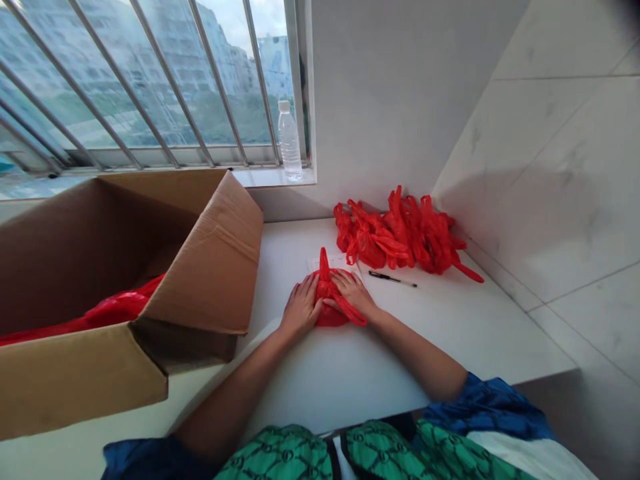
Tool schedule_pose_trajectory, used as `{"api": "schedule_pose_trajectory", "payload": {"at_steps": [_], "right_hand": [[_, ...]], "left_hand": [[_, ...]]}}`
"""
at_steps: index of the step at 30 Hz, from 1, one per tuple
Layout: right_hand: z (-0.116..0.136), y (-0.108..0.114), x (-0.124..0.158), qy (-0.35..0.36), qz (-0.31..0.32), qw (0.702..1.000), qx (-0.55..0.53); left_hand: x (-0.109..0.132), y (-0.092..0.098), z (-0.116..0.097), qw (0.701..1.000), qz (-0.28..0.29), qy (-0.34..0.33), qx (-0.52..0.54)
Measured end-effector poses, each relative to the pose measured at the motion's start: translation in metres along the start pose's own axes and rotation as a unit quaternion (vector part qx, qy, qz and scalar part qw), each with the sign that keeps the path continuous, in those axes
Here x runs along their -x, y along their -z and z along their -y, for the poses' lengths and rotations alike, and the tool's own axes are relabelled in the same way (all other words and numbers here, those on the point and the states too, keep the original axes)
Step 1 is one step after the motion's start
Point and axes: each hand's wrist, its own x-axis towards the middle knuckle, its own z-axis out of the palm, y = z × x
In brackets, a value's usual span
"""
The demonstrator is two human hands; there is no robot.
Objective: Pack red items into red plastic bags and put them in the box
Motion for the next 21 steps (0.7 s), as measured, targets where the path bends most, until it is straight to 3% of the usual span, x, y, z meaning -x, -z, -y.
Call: {"api": "schedule_pose_trajectory", "payload": {"at_steps": [4, 7, 10, 13, 17, 21], "right_hand": [[0.005, 0.023, 0.001, 0.011, -0.028, 0.994, -0.103], [0.01, 0.056, 0.005, 0.006, -0.073, 0.976, -0.203], [0.02, 0.097, 0.013, 0.017, -0.075, 0.962, -0.263], [0.036, 0.136, 0.026, 0.052, -0.069, 0.935, -0.345], [0.066, 0.17, 0.046, 0.084, -0.073, 0.92, -0.377], [0.089, 0.177, 0.064, 0.15, -0.096, 0.896, -0.407]], "left_hand": [[-0.003, 0.005, 0.004, 0.992, -0.045, -0.017, 0.113], [-0.004, 0.02, -0.005, 0.963, -0.09, -0.017, 0.254], [0.005, 0.05, -0.035, 0.92, -0.092, 0.002, 0.381], [0.026, 0.092, -0.079, 0.891, -0.032, -0.005, 0.452], [0.056, 0.141, -0.129, 0.952, 0.011, -0.016, 0.306], [0.08, 0.183, -0.152, 0.985, 0.056, -0.066, 0.148]]}}
